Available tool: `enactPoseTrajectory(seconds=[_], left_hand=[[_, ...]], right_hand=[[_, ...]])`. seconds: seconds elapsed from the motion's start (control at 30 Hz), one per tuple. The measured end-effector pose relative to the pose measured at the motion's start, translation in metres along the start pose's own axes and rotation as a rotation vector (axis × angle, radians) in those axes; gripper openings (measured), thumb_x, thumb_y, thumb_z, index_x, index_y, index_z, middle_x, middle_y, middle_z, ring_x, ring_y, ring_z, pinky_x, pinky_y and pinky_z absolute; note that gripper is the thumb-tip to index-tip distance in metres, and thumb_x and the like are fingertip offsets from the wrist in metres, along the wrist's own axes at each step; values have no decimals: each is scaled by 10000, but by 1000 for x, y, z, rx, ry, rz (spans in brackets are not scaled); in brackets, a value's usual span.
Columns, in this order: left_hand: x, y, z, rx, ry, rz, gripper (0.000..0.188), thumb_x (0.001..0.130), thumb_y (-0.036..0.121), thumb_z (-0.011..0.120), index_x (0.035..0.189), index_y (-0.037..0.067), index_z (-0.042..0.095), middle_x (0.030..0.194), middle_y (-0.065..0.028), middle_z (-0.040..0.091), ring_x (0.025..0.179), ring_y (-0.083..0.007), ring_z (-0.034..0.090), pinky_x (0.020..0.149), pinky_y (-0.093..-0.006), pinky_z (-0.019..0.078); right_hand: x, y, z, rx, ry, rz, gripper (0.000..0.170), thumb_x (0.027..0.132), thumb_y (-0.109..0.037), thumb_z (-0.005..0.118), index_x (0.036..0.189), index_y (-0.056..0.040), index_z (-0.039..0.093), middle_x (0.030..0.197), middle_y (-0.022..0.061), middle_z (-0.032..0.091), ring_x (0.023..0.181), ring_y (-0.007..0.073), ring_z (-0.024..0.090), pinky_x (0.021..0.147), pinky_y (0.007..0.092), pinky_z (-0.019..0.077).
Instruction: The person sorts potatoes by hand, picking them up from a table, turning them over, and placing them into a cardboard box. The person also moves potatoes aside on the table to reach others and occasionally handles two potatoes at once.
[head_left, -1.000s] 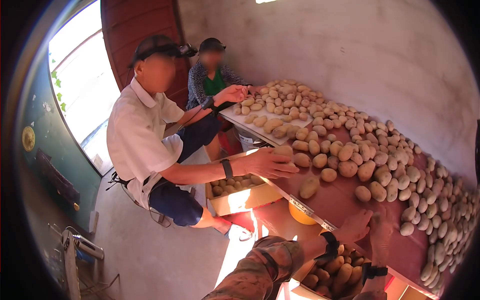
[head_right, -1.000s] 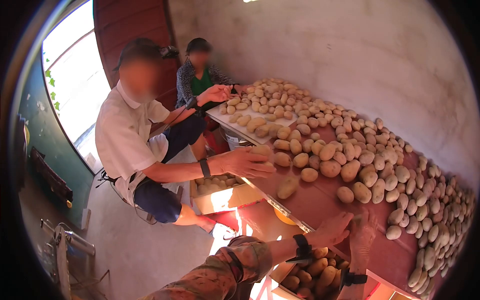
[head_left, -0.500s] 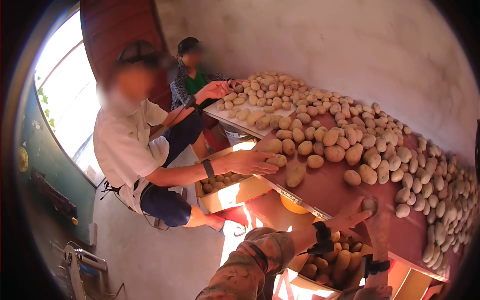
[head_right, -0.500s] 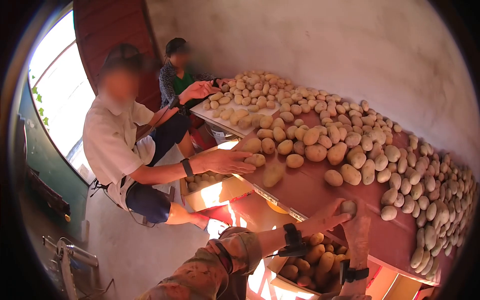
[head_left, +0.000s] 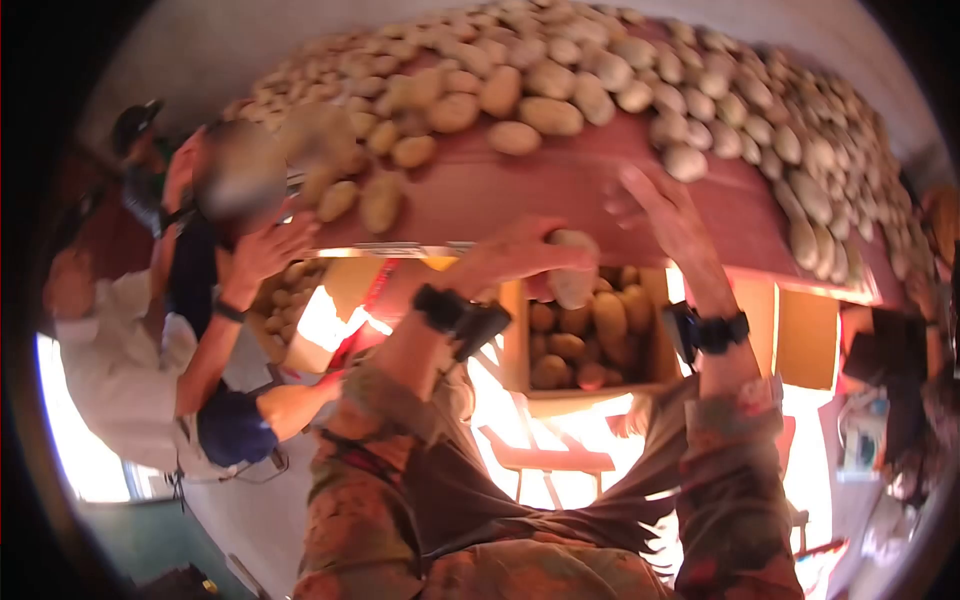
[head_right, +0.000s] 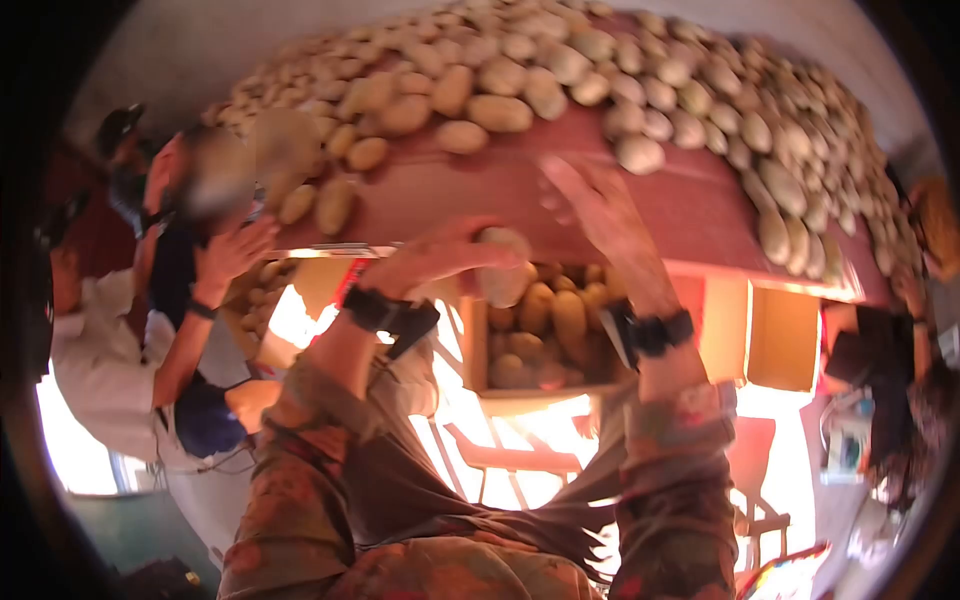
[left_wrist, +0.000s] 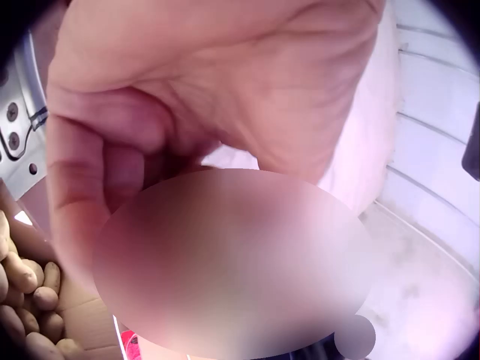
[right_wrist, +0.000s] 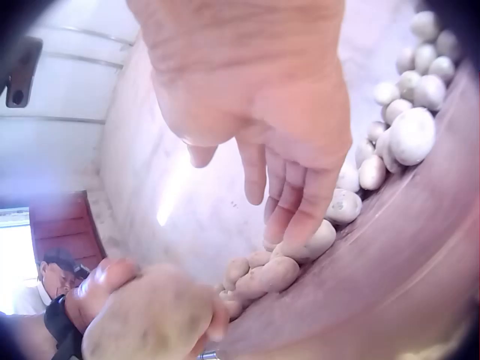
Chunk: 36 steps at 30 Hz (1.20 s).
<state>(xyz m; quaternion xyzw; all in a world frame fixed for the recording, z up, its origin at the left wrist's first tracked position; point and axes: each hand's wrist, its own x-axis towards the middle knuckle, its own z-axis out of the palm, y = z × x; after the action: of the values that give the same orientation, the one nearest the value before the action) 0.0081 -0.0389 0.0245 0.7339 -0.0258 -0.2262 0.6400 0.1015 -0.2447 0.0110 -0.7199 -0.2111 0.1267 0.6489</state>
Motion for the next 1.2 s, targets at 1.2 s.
enactPoseTrajectory(seconds=[1.2], left_hand=[[17, -44, 49, 1097, -292, 36, 292, 815, 266, 630, 948, 7, 623, 815, -155, 659, 779, -322, 648, 709, -423, 486]], right_hand=[[-1, 19, -17, -472, 11, -127, 242, 908, -238, 639, 994, -14, 668, 782, 76, 649, 721, 150, 626, 692, 312, 515]])
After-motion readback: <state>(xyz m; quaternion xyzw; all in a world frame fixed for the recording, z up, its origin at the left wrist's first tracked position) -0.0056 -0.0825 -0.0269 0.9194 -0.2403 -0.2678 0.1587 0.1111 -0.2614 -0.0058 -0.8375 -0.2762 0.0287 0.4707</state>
